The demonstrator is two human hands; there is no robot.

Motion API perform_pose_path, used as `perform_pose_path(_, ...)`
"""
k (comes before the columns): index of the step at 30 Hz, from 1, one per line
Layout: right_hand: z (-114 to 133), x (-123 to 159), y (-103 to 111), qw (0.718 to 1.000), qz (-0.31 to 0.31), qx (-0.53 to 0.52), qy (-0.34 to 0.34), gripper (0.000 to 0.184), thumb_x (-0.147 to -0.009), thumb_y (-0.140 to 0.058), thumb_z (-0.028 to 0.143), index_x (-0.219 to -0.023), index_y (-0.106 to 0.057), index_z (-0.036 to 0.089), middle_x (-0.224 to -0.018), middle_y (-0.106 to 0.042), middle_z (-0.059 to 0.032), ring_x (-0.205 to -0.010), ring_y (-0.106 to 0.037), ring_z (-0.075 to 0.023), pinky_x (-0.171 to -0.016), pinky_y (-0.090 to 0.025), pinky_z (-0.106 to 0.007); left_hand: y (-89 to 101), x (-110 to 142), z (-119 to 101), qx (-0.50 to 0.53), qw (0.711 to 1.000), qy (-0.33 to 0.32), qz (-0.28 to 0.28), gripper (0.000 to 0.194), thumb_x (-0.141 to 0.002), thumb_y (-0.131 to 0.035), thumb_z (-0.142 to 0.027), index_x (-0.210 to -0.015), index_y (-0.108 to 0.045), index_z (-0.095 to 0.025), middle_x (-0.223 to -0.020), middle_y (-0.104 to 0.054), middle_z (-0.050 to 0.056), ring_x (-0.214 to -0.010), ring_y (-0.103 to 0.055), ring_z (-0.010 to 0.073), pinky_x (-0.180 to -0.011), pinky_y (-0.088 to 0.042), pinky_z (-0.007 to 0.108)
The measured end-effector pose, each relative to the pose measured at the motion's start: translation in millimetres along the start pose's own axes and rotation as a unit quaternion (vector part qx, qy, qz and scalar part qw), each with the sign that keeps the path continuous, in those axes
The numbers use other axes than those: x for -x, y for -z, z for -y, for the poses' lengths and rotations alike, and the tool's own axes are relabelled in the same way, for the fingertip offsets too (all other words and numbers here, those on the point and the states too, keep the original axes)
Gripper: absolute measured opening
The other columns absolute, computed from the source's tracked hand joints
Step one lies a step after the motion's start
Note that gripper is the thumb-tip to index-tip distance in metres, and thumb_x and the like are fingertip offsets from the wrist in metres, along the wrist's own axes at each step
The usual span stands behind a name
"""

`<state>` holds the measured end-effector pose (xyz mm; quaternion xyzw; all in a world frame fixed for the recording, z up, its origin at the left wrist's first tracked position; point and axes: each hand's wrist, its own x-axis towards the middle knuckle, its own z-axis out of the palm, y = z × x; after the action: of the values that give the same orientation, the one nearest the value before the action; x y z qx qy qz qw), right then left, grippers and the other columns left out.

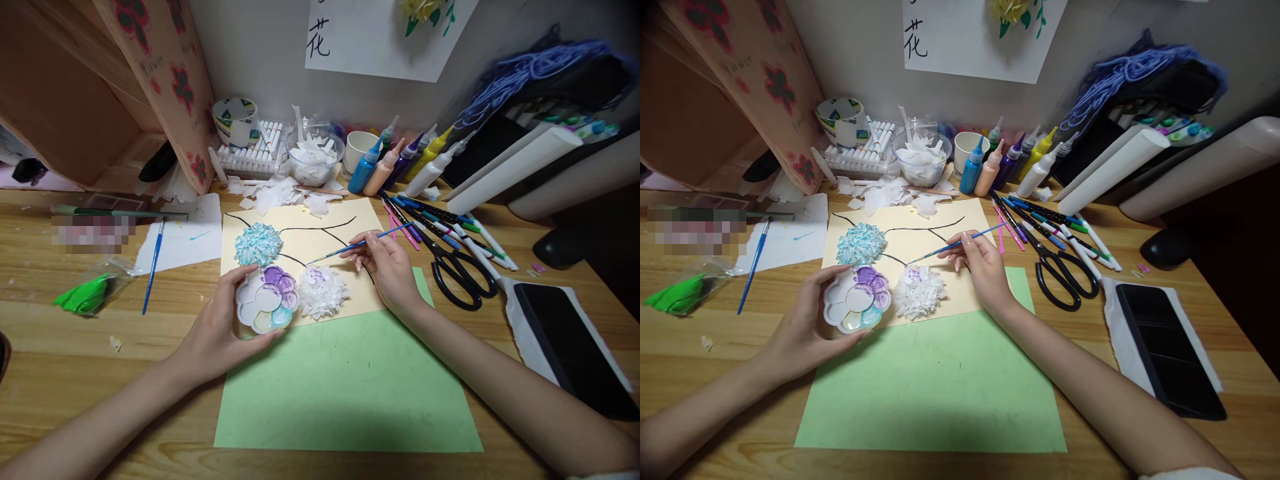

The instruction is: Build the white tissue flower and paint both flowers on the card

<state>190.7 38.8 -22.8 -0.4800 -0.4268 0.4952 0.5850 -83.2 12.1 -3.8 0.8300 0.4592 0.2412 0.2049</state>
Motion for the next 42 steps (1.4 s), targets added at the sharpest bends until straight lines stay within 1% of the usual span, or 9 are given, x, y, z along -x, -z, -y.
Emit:
perform_pose_path(3, 0.3, -0.1, 0.2, 1.000, 0.008, -0.001, -0.005, 0.026, -0.085, -0.057, 0.044, -0.081, -0.063, 0.019, -0.067, -0.068, -0.0018, -0.062, -0.063, -0.0108, -0.052, -0.044, -0.020, 0.1, -0.4, 0.2, 0.001, 1.000, 0.000, 0.000, 0.075, -0.072, -0.069, -0.042, -0.132, -0.029, -0.022, -0.125, -0.051, 0.011, -0.113, -0.056, 0.0265, -0.096, -0.050, 0.037)
perform_pose_path(8, 3.1, -1.0, 0.2, 0.999, -0.015, -0.026, -0.013, 0.026, -0.084, -0.058, 0.044, -0.079, -0.062, 0.019, -0.063, -0.065, -0.0007, -0.062, -0.062, -0.0104, -0.051, -0.044, -0.019, 0.2, 0.3, 1.1, 0.008, 1.000, 0.005, 0.005, 0.075, -0.072, -0.069, -0.042, -0.132, -0.027, -0.022, -0.125, -0.051, 0.011, -0.113, -0.056, 0.0263, -0.096, -0.050, 0.038)
perform_pose_path(11, 3.2, -1.0, 0.8, 0.999, -0.015, -0.031, -0.012, 0.026, -0.085, -0.058, 0.043, -0.079, -0.062, 0.019, -0.063, -0.065, -0.0005, -0.062, -0.062, -0.0101, -0.051, -0.044, -0.018, -0.5, 0.5, 1.3, 0.008, 1.000, 0.010, 0.008, 0.076, -0.072, -0.069, -0.043, -0.132, -0.027, -0.022, -0.125, -0.051, 0.011, -0.113, -0.056, 0.0267, -0.096, -0.050, 0.038)
perform_pose_path(19, -0.3, 1.0, 1.4, 1.000, 0.018, 0.002, 0.001, 0.025, -0.088, -0.053, 0.041, -0.082, -0.063, 0.019, -0.068, -0.065, -0.0009, -0.065, -0.062, -0.0109, -0.053, -0.044, -0.020, -0.3, -1.1, -1.1, 0.012, 1.000, 0.009, 0.010, 0.076, -0.072, -0.070, -0.042, -0.132, -0.028, -0.021, -0.125, -0.051, 0.012, -0.113, -0.056, 0.0268, -0.096, -0.050, 0.039)
perform_pose_path(26, 0.4, 0.9, 1.7, 1.000, 0.006, -0.002, 0.010, 0.024, -0.088, -0.054, 0.041, -0.081, -0.063, 0.020, -0.068, -0.064, -0.0005, -0.066, -0.063, -0.0111, -0.053, -0.044, -0.020, 0.9, -0.4, -1.4, 0.016, 1.000, 0.015, 0.014, 0.077, -0.072, -0.069, -0.042, -0.132, -0.027, -0.022, -0.126, -0.051, 0.012, -0.113, -0.056, 0.0276, -0.096, -0.049, 0.041)
perform_pose_path(30, 1.4, 1.1, 1.5, 1.000, 0.015, 0.009, 0.006, 0.025, -0.088, -0.053, 0.042, -0.082, -0.063, 0.019, -0.067, -0.064, -0.0007, -0.065, -0.062, -0.0112, -0.054, -0.044, -0.021, 1.1, -0.5, -1.5, 0.010, 1.000, 0.017, 0.014, 0.077, -0.072, -0.069, -0.042, -0.132, -0.027, -0.022, -0.127, -0.051, 0.012, -0.115, -0.055, 0.0282, -0.097, -0.048, 0.042)
perform_pose_path(35, 2.0, 1.4, 0.5, 1.000, 0.000, 0.019, 0.006, 0.026, -0.087, -0.054, 0.044, -0.081, -0.062, 0.020, -0.068, -0.064, -0.0010, -0.067, -0.063, -0.0125, -0.054, -0.045, -0.022, 0.3, -0.4, -1.3, 0.009, 1.000, 0.017, 0.009, 0.078, -0.070, -0.071, -0.041, -0.133, -0.028, -0.022, -0.127, -0.052, 0.011, -0.114, -0.056, 0.0287, -0.096, -0.049, 0.041)
perform_pose_path(40, 1.3, 1.9, 1.3, 1.000, 0.010, 0.017, 0.008, 0.025, -0.087, -0.054, 0.043, -0.081, -0.063, 0.020, -0.070, -0.063, -0.0010, -0.068, -0.063, -0.0123, -0.054, -0.045, -0.022, 1.0, 0.3, -1.5, 0.016, 1.000, 0.017, 0.012, 0.078, -0.071, -0.071, -0.040, -0.133, -0.027, -0.022, -0.128, -0.052, 0.012, -0.115, -0.056, 0.0279, -0.097, -0.049, 0.040)
perform_pose_path(42, 1.5, 2.3, 1.4, 1.000, 0.004, 0.011, 0.007, 0.025, -0.088, -0.054, 0.042, -0.081, -0.063, 0.020, -0.070, -0.063, -0.0009, -0.068, -0.063, -0.0119, -0.054, -0.045, -0.021, 1.5, 0.1, -1.9, 0.016, 1.000, 0.017, 0.012, 0.078, -0.071, -0.070, -0.040, -0.133, -0.028, -0.021, -0.128, -0.052, 0.012, -0.115, -0.056, 0.0278, -0.097, -0.049, 0.040)
